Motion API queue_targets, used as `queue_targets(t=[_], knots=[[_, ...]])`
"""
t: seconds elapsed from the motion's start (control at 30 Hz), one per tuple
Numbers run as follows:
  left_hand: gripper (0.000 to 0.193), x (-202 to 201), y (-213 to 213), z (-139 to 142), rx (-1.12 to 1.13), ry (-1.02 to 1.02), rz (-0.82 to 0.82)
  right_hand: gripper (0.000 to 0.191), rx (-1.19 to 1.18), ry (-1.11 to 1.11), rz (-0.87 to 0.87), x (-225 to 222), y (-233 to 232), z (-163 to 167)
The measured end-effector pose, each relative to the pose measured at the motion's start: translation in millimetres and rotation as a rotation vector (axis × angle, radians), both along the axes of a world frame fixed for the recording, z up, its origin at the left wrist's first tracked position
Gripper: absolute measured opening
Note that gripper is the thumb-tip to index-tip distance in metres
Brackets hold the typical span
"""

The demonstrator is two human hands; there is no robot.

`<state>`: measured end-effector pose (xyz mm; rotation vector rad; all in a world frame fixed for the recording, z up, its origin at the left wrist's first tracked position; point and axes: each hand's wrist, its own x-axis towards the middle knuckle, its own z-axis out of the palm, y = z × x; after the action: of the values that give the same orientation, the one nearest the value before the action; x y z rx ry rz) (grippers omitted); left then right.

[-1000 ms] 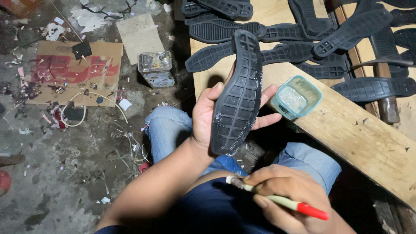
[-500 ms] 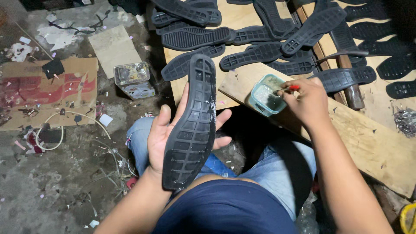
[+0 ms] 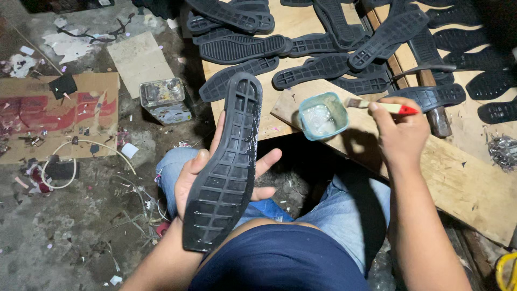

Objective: The person sits on the floor and applies a white adhesive to the bottom of black shoe soles using a small brush. They repeatedly dip the brush into a container and spread the glue across the sole surface, then place the treated sole on a wooden table among other soles.

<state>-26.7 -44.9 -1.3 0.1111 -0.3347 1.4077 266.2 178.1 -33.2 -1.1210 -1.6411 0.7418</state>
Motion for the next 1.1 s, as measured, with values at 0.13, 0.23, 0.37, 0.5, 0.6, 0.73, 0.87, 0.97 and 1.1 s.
queue_targets(t=[0.13, 0.23, 0.37, 0.5, 0.6, 0.73, 0.87, 0.97, 1.1], knots=[[0.072, 8, 4, 9, -0.124, 0.267, 0.075, 0.019, -0.107, 0.0, -0.104, 7, -24, 13], [0.078, 15, 9, 10, -0.111, 0.234, 0.055, 0.017, -0.275, 0.097, -0.001, 5, -40, 17], [0.087, 24, 21, 5, -0.071, 0.283, 0.045, 0.015, -0.509, 0.477, 0.178, -6, -67, 31], [0.09, 34, 27, 4, -0.041, 0.406, 0.039, 0.018, -0.395, 0.581, 0.329, -27, -103, 49], [0.089, 43, 25, 7, -0.058, 0.477, 0.053, 0.02, -0.196, 0.498, 0.364, -49, -118, 55], [0.091, 49, 24, 12, 0.012, 0.626, 0.141, 0.017, -0.071, 0.236, 0.244, -62, -127, 59], [0.097, 51, 27, 17, -0.001, 0.791, 0.255, 0.012, -0.015, 0.082, 0.256, -64, -141, 60], [0.099, 48, 28, 19, -0.017, 0.822, 0.264, 0.014, -0.003, 0.154, 0.359, -64, -153, 61], [0.1, 46, 31, 18, -0.024, 0.823, 0.246, 0.016, -0.021, 0.068, 0.401, -62, -167, 68]])
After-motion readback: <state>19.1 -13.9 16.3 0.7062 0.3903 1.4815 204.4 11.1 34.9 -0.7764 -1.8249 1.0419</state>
